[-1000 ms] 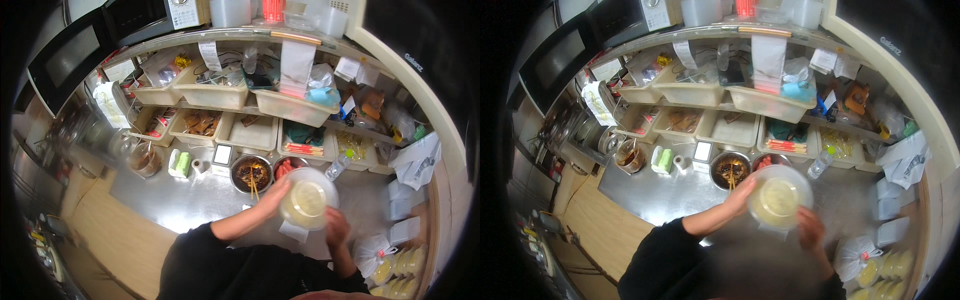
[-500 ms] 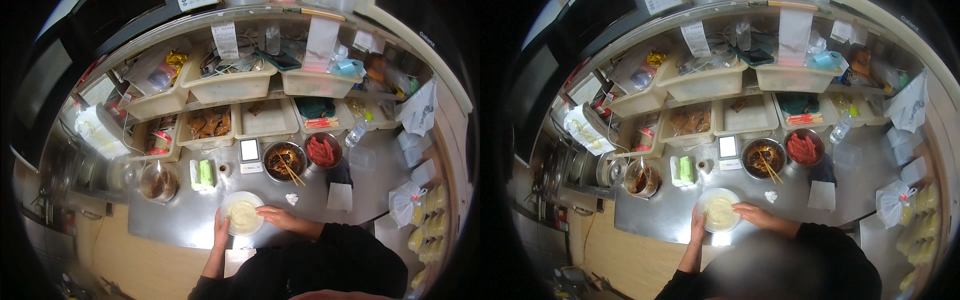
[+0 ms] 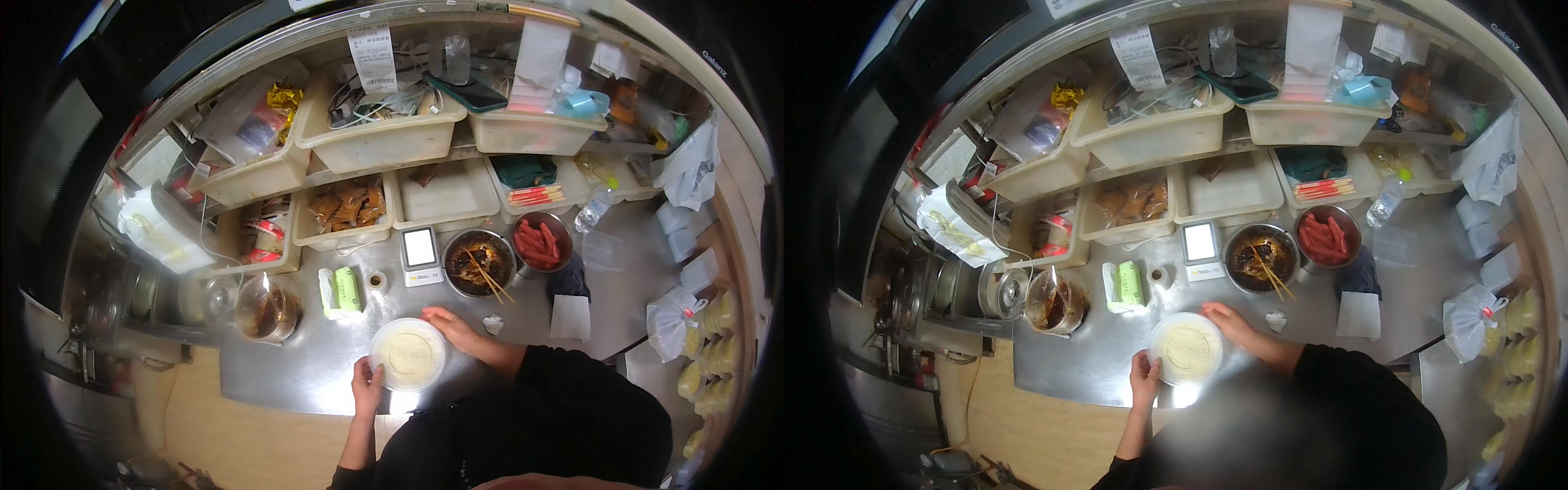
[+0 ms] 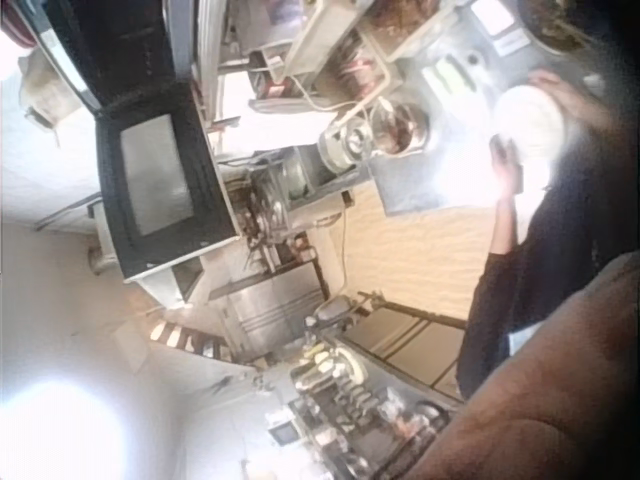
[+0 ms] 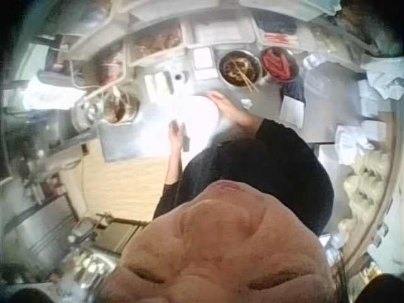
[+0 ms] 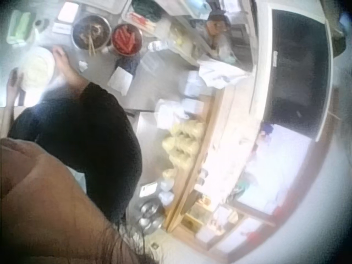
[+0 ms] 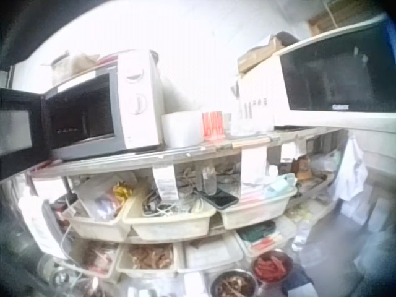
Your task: The person assembles a noodle salad by layering noodles, shredded cucumber, shredded carrots, and bean sprouts into a clear plastic container. They then place the container into a white plastic bag, add a receipt and chopsticks, and tie the bag closed.
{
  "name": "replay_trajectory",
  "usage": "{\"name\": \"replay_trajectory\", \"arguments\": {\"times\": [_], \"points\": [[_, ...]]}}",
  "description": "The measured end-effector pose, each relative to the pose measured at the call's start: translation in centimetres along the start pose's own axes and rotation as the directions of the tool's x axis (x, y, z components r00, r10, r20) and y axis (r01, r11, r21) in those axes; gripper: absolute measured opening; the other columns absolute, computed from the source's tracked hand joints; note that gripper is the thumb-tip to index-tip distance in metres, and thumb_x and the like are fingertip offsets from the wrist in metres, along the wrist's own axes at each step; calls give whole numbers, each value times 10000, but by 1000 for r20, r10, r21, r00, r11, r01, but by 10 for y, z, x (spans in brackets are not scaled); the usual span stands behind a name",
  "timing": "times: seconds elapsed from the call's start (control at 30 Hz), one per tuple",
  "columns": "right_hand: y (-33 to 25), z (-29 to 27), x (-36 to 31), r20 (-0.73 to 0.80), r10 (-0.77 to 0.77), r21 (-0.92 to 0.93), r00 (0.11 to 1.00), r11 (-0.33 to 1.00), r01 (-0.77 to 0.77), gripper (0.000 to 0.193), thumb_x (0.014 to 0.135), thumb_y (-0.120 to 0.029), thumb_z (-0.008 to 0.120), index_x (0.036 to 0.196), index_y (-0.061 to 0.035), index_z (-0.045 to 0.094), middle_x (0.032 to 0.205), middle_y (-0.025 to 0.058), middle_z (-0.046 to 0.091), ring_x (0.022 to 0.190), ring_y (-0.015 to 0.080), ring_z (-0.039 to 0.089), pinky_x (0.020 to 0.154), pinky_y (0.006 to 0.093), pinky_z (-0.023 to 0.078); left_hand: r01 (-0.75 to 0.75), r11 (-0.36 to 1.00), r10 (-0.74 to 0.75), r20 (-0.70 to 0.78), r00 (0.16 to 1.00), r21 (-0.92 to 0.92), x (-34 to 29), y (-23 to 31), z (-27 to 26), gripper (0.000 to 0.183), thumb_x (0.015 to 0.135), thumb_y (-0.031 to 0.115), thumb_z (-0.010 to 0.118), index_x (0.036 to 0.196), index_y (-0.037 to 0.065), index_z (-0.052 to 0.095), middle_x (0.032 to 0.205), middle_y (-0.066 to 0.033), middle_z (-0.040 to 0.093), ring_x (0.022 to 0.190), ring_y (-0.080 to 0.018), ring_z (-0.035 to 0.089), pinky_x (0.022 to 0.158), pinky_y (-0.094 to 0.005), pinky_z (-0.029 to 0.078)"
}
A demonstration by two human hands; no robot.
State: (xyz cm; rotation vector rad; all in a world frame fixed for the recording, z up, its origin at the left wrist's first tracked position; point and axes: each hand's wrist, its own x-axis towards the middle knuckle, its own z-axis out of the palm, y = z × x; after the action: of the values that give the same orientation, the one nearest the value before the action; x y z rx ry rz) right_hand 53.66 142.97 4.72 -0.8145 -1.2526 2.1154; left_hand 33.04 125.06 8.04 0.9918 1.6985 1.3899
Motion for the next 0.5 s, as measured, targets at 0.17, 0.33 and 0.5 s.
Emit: {"name": "replay_trajectory", "arguments": {"times": [0.17, 0.33, 0.5], "points": [[-20, -8, 24, 345, 215, 175, 914, 942, -288, 669, 996, -539, 240, 1370, -16, 426, 1359, 116, 484, 1256, 213, 453, 1063, 362, 357, 52, 987, -62, 62, 996, 150, 25, 21, 22, 407, 929, 163, 581, 1285, -13, 494, 1163, -185, 612, 1052, -218, 588, 911, -317, 458], [-16, -18, 14, 511, 235, 149, 827, 923, -355, 727, 976, -586, 185, 1393, -32, 405, 1379, 110, 467, 1285, 219, 422, 1084, 363, 328, -116, 946, 84, 116, 990, 304, 31, 49, 47, 415, 899, 101, 588, 1292, -3, 506, 1272, -208, 557, 1192, -323, 534, 1007, -367, 406], [-4, -27, -14, 514, 175, 112, 840, 957, -268, 776, 955, -615, 184, 1403, -11, 375, 1407, 126, 433, 1308, 233, 392, 1105, 385, 288, -225, 924, 195, 124, 973, 310, 10, 80, 66, 170, 853, 27, 601, 1021, 10, 585, 1143, -166, 623, 1117, -334, 570, 978, -402, 424]]}}
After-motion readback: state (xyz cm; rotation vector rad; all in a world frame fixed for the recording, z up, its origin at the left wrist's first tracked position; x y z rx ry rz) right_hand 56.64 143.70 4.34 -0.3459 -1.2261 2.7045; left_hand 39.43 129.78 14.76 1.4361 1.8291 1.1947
